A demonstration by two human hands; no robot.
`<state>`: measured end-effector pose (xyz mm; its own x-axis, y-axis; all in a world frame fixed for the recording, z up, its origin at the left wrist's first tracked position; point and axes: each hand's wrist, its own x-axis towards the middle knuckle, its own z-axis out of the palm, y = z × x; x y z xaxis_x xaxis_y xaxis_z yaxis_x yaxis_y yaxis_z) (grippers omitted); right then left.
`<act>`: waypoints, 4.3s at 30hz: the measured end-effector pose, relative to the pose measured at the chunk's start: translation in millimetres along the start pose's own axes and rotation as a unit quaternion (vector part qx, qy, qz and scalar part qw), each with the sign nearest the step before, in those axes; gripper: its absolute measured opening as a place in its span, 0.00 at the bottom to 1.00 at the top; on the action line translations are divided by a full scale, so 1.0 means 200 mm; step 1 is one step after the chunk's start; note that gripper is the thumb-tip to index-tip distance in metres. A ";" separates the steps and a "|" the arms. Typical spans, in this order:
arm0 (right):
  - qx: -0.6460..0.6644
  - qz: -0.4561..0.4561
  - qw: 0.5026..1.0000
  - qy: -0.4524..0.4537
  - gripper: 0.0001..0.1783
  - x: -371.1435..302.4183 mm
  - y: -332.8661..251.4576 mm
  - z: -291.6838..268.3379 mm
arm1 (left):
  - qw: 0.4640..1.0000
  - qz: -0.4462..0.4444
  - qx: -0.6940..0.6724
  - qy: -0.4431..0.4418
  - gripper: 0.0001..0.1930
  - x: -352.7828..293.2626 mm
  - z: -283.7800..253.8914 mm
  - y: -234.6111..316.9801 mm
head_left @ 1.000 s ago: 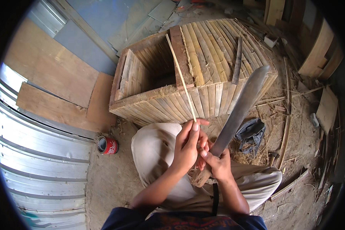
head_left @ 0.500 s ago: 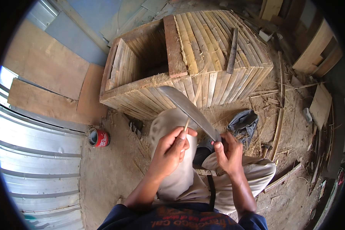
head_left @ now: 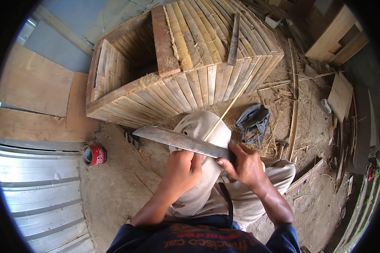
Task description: The person sits cross-legged and uses a machete to repeatedly scrape and sharpen thin bamboo sticks held in the left hand. The person rotates the sticks and continues scraping along their length to smooth the surface.
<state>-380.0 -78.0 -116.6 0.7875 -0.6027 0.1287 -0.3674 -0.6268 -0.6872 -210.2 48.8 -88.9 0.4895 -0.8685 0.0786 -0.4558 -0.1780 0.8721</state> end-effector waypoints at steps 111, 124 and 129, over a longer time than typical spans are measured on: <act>-0.070 0.482 0.860 0.149 0.35 -1.28 0.73 -0.09 | 0.872 0.031 -0.080 -0.481 0.10 -0.30 1.33 -0.25; 0.014 0.449 0.868 0.209 0.32 -1.27 0.78 -0.12 | 0.884 -0.153 -0.066 -0.436 0.13 -0.33 0.49 -0.24; 0.060 0.459 0.860 0.215 0.29 -1.24 0.70 -0.19 | 0.880 -0.019 -0.086 -0.467 0.13 -0.14 1.12 -0.09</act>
<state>-645.8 -34.6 -217.7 -0.0723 -0.9594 -0.2725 -0.6619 0.2506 -0.7065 -382.1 -27.7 -214.9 -0.3578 -0.8795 -0.3138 -0.2944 -0.2127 0.9317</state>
